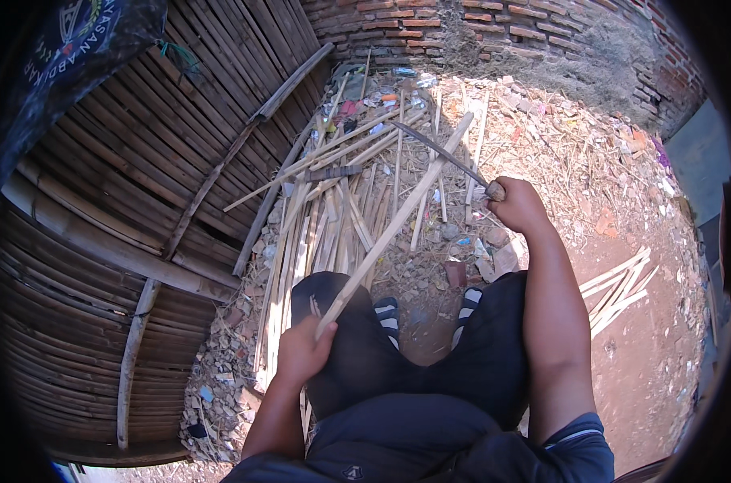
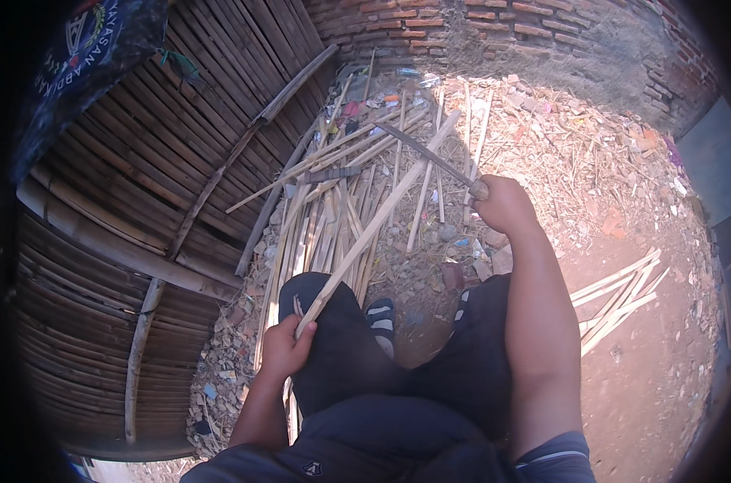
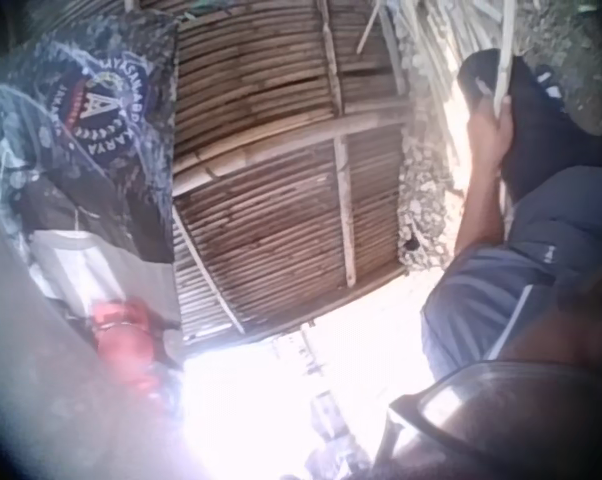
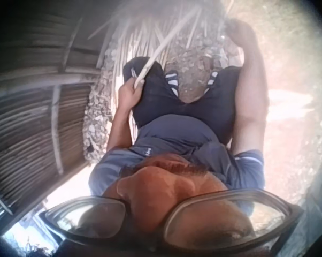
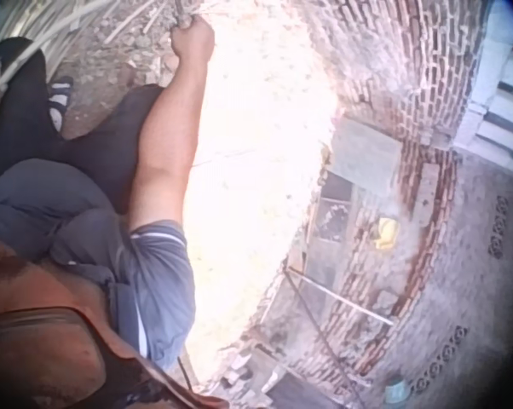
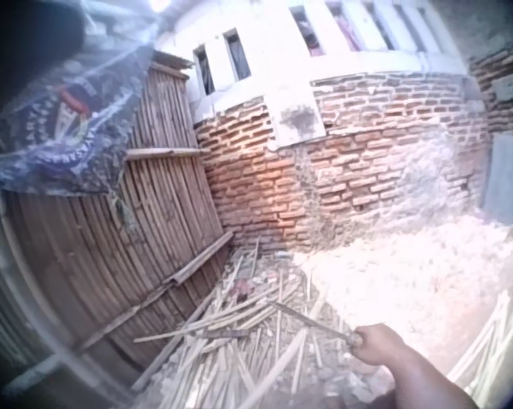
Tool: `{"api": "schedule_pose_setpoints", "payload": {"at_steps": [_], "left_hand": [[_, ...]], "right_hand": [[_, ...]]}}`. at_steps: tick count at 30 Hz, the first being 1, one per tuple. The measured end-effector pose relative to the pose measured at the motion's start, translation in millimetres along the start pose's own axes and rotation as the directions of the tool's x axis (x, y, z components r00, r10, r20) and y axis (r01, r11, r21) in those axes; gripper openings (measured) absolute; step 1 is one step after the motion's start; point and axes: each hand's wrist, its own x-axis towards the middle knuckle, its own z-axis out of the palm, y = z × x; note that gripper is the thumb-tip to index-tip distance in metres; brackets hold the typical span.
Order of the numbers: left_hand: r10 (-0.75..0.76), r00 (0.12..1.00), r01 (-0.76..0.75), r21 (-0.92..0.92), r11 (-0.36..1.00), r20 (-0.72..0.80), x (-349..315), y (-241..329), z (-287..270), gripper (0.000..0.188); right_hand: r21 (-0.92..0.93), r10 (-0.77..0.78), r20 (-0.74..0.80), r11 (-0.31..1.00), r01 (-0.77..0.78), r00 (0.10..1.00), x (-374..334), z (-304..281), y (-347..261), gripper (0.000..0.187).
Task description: The person shaves thin layers off a piece of bamboo using a large blade, handling one strip at a time while sitting on the ground.
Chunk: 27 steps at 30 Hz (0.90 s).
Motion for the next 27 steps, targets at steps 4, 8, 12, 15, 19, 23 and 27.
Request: {"api": "schedule_pose_setpoints", "payload": {"at_steps": [4, 8, 12, 15, 19, 23, 27], "left_hand": [[-0.027, 0.999, 0.031, -0.084, 0.996, 0.046, 4.0, -3.2, -3.0, 0.036], [0.007, 1.0, -0.008, -0.143, 0.99, -0.006, 2.4, -13.5, 2.3, 0.037], [-0.04, 0.998, 0.044, -0.082, 0.996, 0.051, -0.4, -7.6, -5.7, 0.035], [-0.031, 0.999, 0.034, -0.089, 0.995, 0.032, -1.4, -7.3, -4.3, 0.035], [-0.017, 0.999, 0.019, -0.056, 0.998, 0.036, 2.1, -3.0, -3.2, 0.035], [-0.013, 0.999, 0.016, -0.122, 0.992, 0.031, 2.7, -7.4, 0.1, 0.034], [-0.03, 0.999, 0.032, -0.112, 0.993, 0.02, 0.3, -3.3, -2.4, 0.033]], "right_hand": [[-0.033, -0.21, 0.069, 0.977, 0.213, 0.975, -11.0, 4.5, -6.4, 0.037], [-0.123, -0.491, 0.234, 0.841, 0.526, 0.839, -25.3, 33.7, -43.7, 0.037], [-0.089, -0.42, 0.413, 0.865, 0.494, 0.808, -35.2, 23.1, -76.4, 0.042], [0.012, -0.339, 0.274, 0.937, 0.349, 0.9, -3.4, 24.7, -26.7, 0.043], [0.118, -0.007, -0.01, 0.993, 0.008, 1.0, 10.3, 11.2, 13.4, 0.044], [0.112, -0.111, -0.002, 0.988, 0.111, 0.994, -0.9, 10.6, 10.1, 0.043], [-0.092, -0.341, 0.279, 0.921, 0.378, 0.898, -20.5, 22.6, -42.8, 0.038]]}}
